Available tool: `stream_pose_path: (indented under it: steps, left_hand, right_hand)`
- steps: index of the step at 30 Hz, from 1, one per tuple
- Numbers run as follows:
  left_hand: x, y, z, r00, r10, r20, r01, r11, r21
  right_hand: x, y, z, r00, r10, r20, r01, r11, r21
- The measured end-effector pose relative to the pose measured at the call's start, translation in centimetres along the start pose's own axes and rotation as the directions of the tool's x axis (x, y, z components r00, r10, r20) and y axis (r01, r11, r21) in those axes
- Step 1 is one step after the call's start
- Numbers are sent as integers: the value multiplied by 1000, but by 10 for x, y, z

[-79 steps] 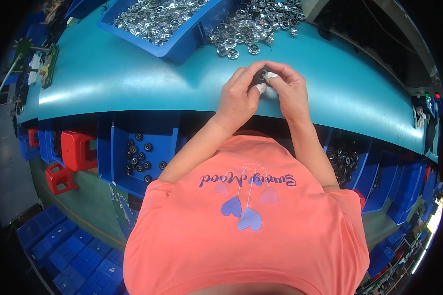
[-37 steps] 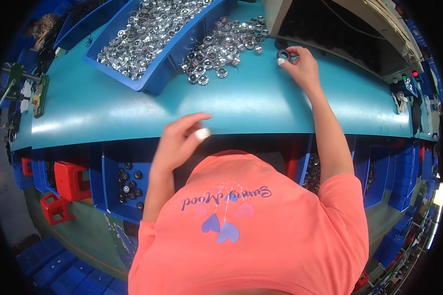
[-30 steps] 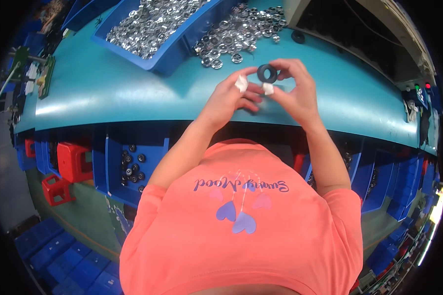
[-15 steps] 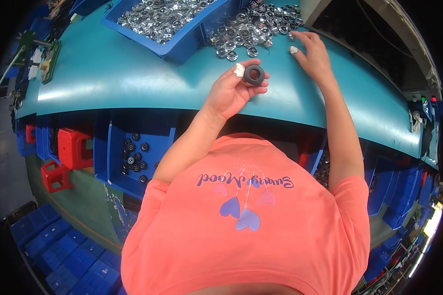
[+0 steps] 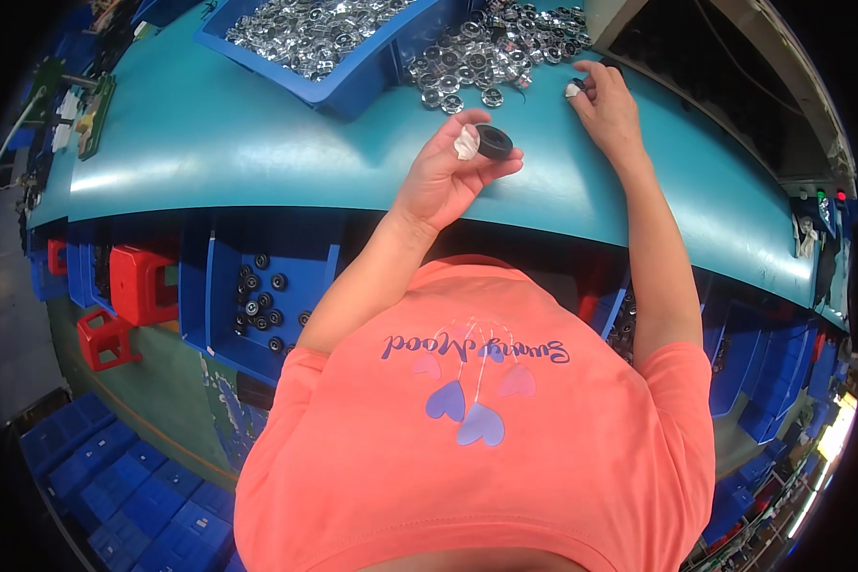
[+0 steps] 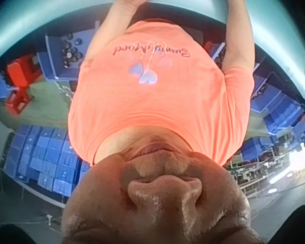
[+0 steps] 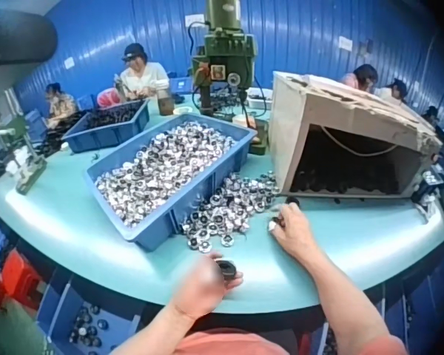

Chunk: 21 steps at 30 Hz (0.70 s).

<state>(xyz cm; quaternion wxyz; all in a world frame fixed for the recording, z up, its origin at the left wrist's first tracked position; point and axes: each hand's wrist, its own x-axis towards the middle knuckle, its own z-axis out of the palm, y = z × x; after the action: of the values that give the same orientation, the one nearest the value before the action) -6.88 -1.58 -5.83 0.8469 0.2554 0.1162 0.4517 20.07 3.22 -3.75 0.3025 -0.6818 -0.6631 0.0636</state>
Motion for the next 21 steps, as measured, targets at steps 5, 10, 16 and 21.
stream_pose_path:
  steps: [5,10,16,21]
  left_hand:
    - [-1,-1,-4,1000,30,4,-30,997,-68]
    - [1,7,6,989,-63,-133,45,990,-136]
    - [0,10,7,986,-89,-141,67,986,-152]
    - [1,8,7,990,-84,-117,64,984,-166]
  right_hand:
    - [-15,-22,-23,996,-16,87,-15,940,340]
    - [-47,-56,-33,952,92,293,-279,657,700]
    - [-79,-82,-17,921,113,374,-390,326,861]
    - [-87,-91,-15,915,151,374,-403,291,868]
